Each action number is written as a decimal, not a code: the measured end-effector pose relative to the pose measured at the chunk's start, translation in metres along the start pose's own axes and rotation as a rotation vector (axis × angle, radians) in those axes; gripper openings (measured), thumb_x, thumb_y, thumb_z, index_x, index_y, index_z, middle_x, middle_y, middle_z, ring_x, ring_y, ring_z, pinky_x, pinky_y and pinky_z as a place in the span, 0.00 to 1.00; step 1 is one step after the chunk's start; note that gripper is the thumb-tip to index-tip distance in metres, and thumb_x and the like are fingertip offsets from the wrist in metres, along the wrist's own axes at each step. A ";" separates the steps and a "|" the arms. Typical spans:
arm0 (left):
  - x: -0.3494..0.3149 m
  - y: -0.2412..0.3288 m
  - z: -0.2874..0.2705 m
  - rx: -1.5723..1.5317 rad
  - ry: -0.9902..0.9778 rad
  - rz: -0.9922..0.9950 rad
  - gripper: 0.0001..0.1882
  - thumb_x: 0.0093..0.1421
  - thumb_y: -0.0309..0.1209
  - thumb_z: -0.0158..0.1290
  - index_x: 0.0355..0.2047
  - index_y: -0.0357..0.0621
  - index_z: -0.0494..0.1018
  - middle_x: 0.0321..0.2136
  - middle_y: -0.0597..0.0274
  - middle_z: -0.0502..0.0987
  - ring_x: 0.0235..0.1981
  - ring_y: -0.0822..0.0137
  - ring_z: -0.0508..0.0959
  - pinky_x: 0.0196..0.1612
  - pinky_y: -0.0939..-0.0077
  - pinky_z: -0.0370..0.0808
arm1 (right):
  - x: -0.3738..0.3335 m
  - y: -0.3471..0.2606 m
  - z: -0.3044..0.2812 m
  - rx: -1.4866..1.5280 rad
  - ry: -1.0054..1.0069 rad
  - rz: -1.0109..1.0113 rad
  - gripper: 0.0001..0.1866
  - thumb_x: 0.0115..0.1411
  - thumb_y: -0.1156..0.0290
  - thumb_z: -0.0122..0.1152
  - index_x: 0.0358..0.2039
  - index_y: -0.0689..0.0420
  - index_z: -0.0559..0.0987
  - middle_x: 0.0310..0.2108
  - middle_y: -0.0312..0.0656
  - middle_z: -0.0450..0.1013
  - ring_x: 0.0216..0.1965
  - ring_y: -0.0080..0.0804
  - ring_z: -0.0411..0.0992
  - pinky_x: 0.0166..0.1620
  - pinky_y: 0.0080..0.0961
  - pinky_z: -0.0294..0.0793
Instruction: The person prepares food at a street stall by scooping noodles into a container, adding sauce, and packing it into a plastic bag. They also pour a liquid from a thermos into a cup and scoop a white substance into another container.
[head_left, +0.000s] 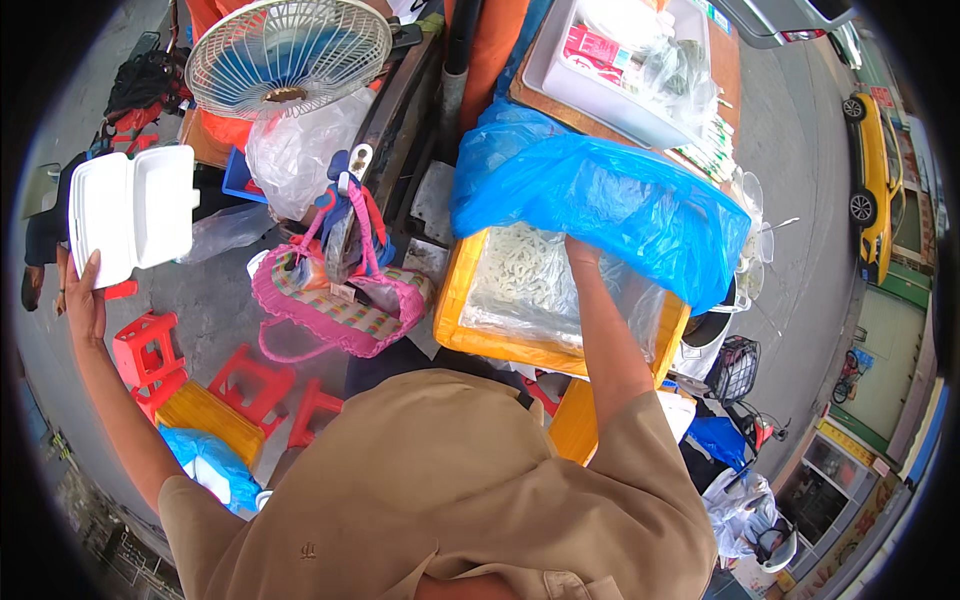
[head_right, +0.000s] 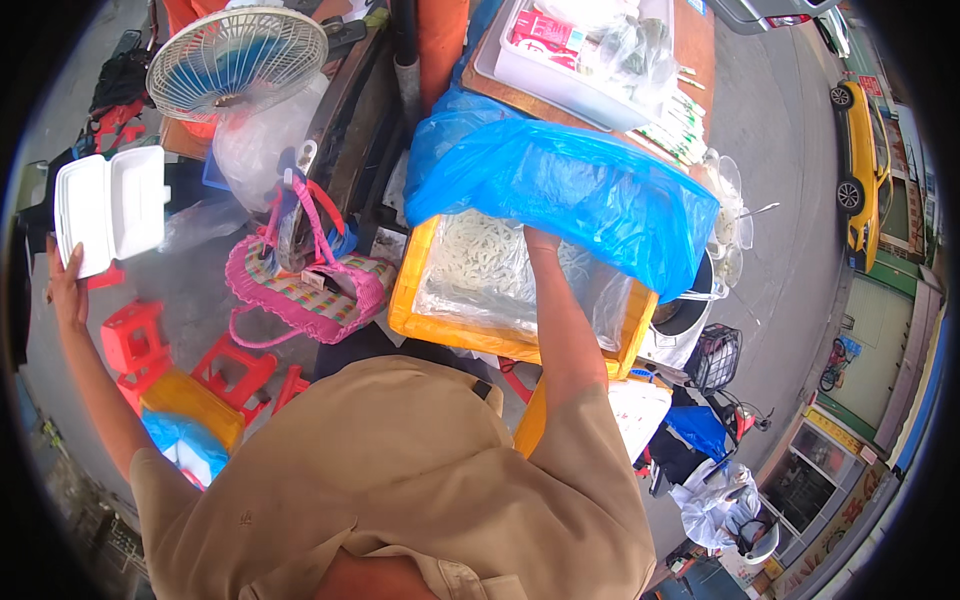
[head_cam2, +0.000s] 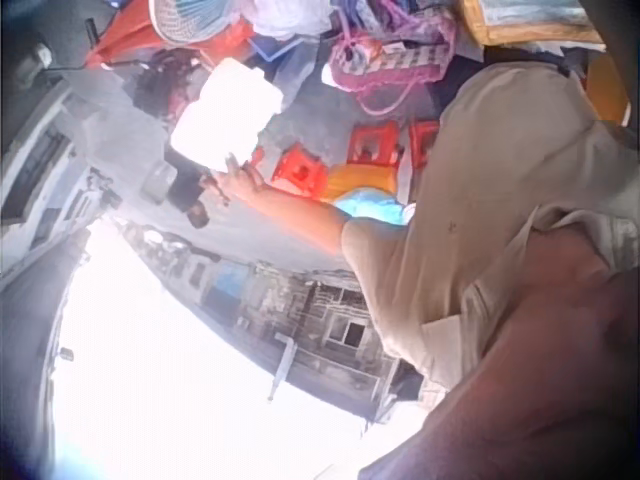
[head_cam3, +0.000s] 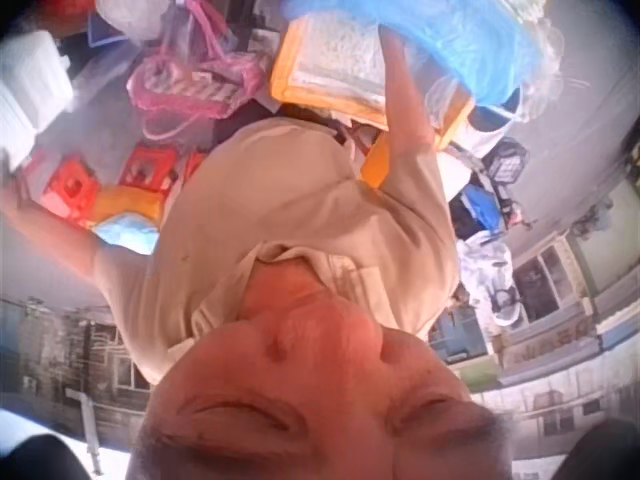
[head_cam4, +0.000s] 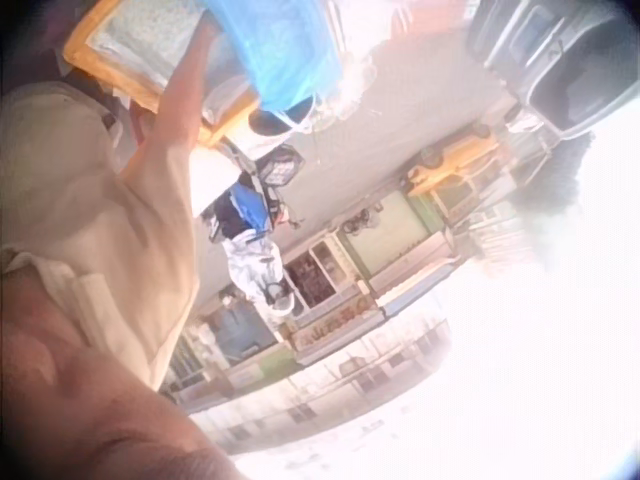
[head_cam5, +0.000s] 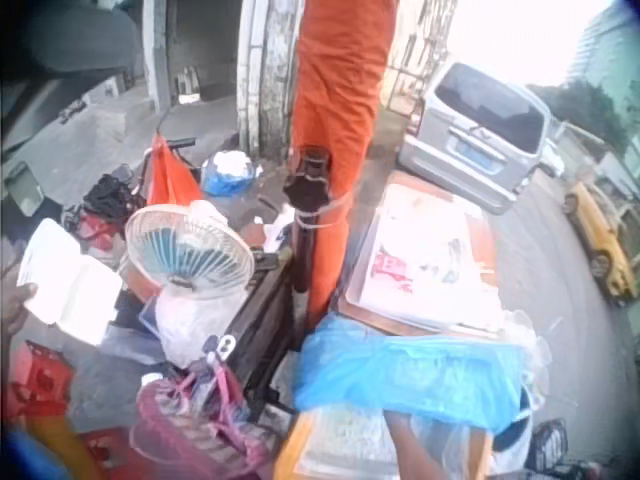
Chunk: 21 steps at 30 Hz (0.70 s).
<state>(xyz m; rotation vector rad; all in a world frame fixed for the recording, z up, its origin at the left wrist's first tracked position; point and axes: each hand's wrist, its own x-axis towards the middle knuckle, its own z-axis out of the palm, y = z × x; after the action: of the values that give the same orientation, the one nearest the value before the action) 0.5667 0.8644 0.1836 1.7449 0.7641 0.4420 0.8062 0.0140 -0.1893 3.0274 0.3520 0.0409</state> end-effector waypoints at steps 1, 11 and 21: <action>-0.054 0.020 0.014 -0.031 -0.048 -0.047 0.29 0.65 0.30 0.62 0.64 0.38 0.66 0.55 0.57 0.77 0.54 0.67 0.77 0.58 0.72 0.75 | 0.000 -0.013 -0.017 0.187 -0.002 0.061 0.12 0.65 0.64 0.58 0.41 0.58 0.83 0.44 0.47 0.81 0.47 0.46 0.78 0.51 0.43 0.77; -0.316 0.044 0.220 -0.428 -0.321 -0.410 0.27 0.56 0.21 0.65 0.54 0.41 0.69 0.46 0.56 0.80 0.46 0.64 0.82 0.51 0.67 0.82 | -0.055 -0.019 -0.097 1.053 -0.290 -0.207 0.07 0.63 0.71 0.64 0.39 0.58 0.85 0.36 0.43 0.83 0.37 0.32 0.81 0.44 0.26 0.79; -0.374 0.060 0.283 -0.588 -0.268 -0.469 0.26 0.61 0.24 0.58 0.60 0.39 0.66 0.51 0.52 0.78 0.53 0.59 0.79 0.59 0.61 0.76 | -0.087 -0.014 -0.092 0.974 -0.299 -0.052 0.08 0.64 0.67 0.65 0.40 0.56 0.85 0.32 0.43 0.82 0.34 0.30 0.79 0.41 0.28 0.78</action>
<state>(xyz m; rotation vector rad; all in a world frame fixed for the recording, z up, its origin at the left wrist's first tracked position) 0.4950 0.3967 0.1861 1.0089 0.7278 0.0882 0.7150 0.0156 -0.1007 3.8550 0.5430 -0.8052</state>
